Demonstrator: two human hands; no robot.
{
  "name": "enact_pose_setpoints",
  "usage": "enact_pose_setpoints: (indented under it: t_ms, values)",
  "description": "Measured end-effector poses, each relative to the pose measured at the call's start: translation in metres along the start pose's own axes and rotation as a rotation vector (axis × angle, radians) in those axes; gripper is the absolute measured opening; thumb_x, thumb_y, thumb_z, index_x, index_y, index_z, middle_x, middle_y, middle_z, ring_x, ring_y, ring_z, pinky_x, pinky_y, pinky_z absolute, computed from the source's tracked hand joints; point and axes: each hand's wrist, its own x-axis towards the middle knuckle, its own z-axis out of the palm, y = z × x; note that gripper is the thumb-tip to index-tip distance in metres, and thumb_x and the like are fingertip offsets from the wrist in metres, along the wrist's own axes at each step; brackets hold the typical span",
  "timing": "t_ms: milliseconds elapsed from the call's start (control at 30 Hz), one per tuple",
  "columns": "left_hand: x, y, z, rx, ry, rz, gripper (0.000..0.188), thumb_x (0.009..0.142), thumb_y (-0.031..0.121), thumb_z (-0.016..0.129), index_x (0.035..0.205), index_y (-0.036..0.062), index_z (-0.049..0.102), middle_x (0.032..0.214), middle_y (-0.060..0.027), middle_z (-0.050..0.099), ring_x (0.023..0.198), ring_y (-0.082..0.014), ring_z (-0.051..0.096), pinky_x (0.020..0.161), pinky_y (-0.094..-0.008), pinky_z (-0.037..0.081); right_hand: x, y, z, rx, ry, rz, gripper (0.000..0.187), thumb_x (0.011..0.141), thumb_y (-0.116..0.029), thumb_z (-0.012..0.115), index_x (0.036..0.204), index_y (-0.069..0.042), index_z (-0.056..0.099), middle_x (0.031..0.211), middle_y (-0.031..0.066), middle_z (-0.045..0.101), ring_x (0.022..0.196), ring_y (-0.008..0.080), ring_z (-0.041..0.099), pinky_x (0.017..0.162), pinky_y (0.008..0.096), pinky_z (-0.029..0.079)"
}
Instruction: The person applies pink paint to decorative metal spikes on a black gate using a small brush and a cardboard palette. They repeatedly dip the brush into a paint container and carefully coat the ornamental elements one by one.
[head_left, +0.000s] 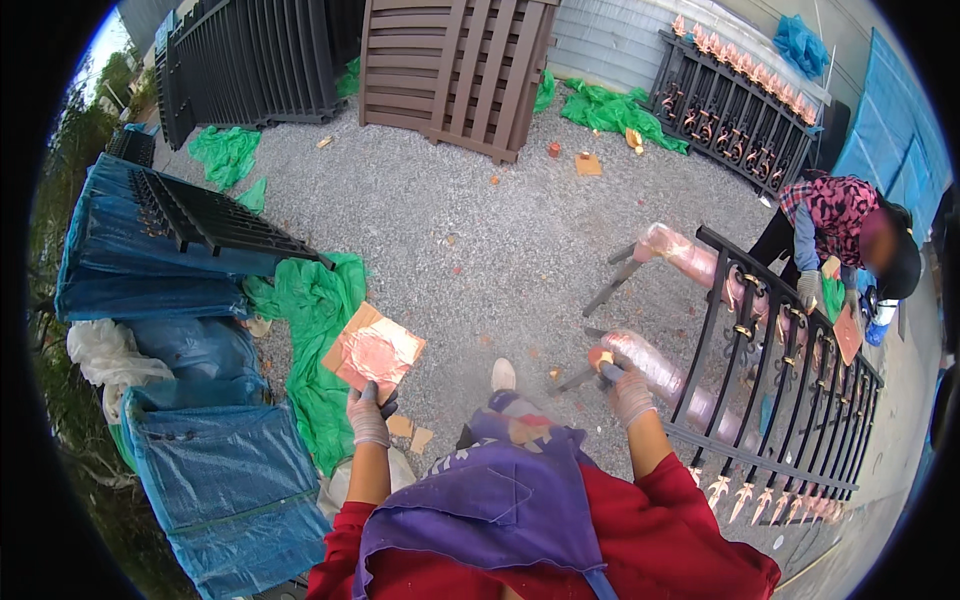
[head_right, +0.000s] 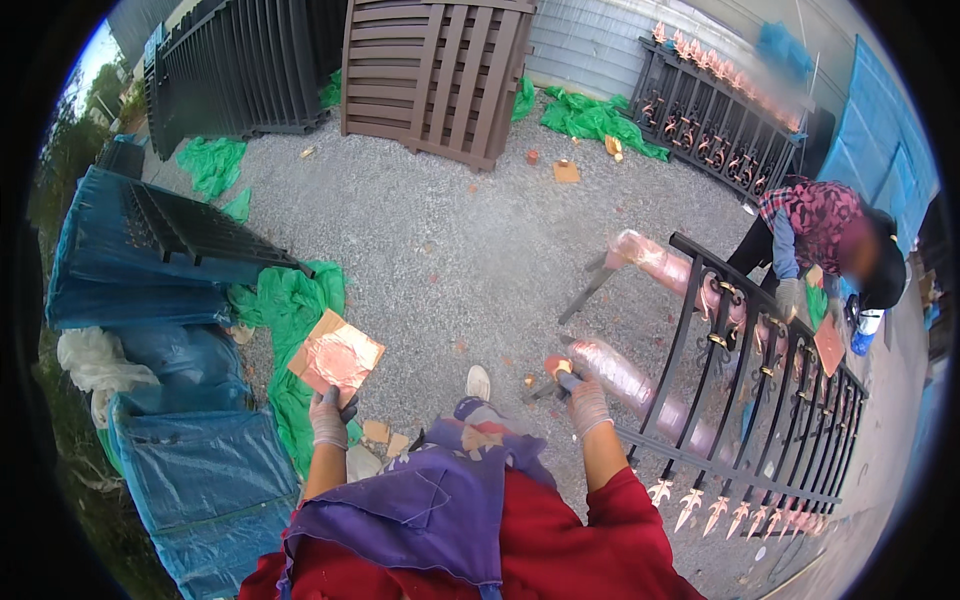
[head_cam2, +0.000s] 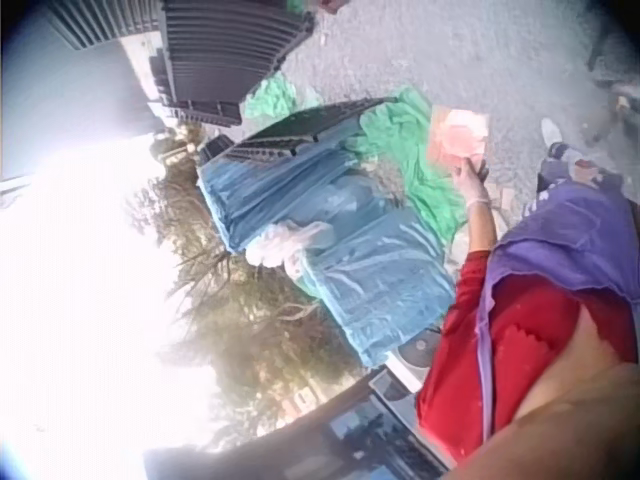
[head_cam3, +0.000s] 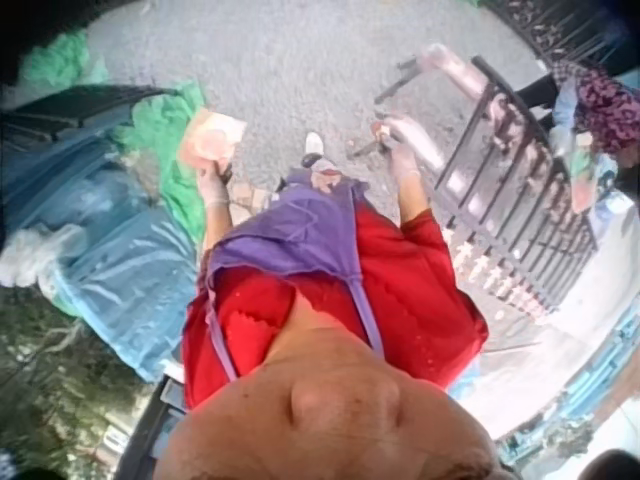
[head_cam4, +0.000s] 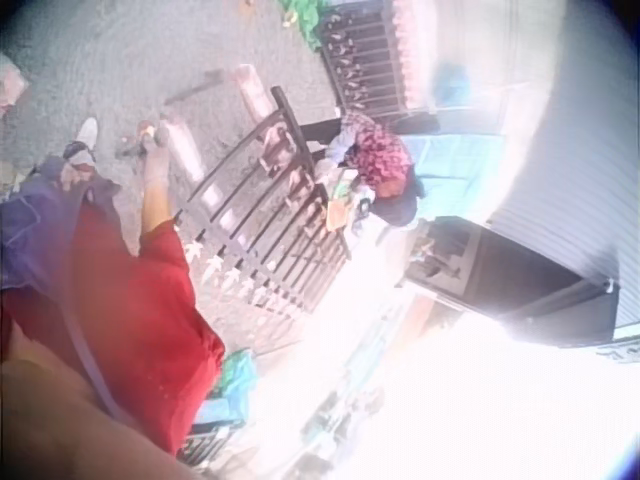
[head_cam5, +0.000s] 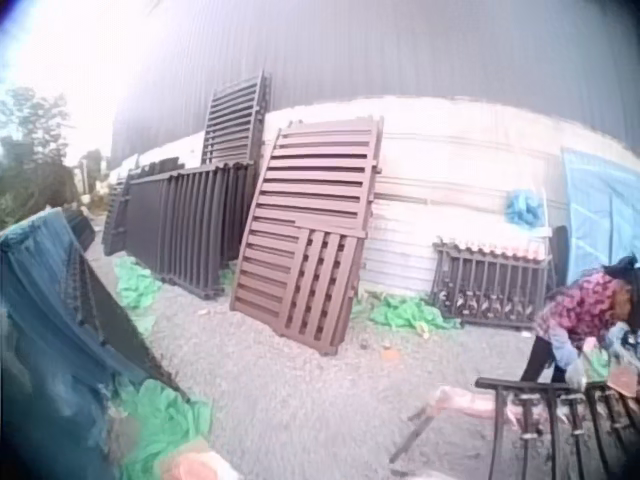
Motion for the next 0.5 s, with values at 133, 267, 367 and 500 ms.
enact_pose_setpoints:
  t_ms: [133, 267, 367, 500]
  values:
    - [0.047, 0.013, 0.049, 0.006, 0.068, -0.12, 0.032, 0.087, 0.016, 0.064, 0.117, 0.0079, 0.054, 0.091, -0.0084, 0.066, 0.059, -0.0234, 0.067, 0.041, -0.0297, 0.053, 0.077, -0.036, 0.067, -0.169, -0.038, 0.088, 0.038, 0.082, -0.009, 0.071, 0.118, -0.006, 0.059, 0.094, 0.0029, 0.063, 0.075, 0.014, 0.059, 0.064, 0.0281, 0.049]
    - [0.098, 0.039, 0.086, 0.047, 0.06, -0.11, 0.033, 0.089, 0.014, 0.063, 0.118, 0.0056, 0.052, 0.089, -0.008, 0.066, 0.058, -0.0233, 0.066, 0.041, -0.0304, 0.054, 0.14, -0.088, 0.167, -0.559, -0.136, -0.031, 0.038, 0.083, -0.014, 0.073, 0.117, -0.003, 0.06, 0.095, 0.0041, 0.065, 0.078, 0.0115, 0.06, 0.066, 0.0267, 0.049]
    - [0.141, 0.059, 0.124, 0.036, 0.058, -0.155, 0.029, 0.089, 0.014, 0.061, 0.116, 0.0068, 0.052, 0.089, -0.0083, 0.066, 0.061, -0.0229, 0.067, 0.042, -0.0306, 0.055, 0.18, -0.109, 0.219, -0.778, -0.171, -0.243, 0.037, 0.083, -0.017, 0.074, 0.114, -0.002, 0.061, 0.093, 0.0046, 0.066, 0.079, 0.0114, 0.06, 0.071, 0.0272, 0.05]
    - [0.206, 0.072, 0.178, 0.102, -0.023, -0.208, 0.028, 0.091, 0.018, 0.059, 0.118, 0.0101, 0.053, 0.094, -0.0074, 0.068, 0.067, -0.0234, 0.069, 0.046, -0.0296, 0.054, 0.237, -0.126, 0.261, -0.699, -0.186, -0.307, 0.036, 0.081, -0.016, 0.075, 0.112, -0.003, 0.063, 0.092, 0.0045, 0.068, 0.082, 0.0122, 0.061, 0.074, 0.0282, 0.05]
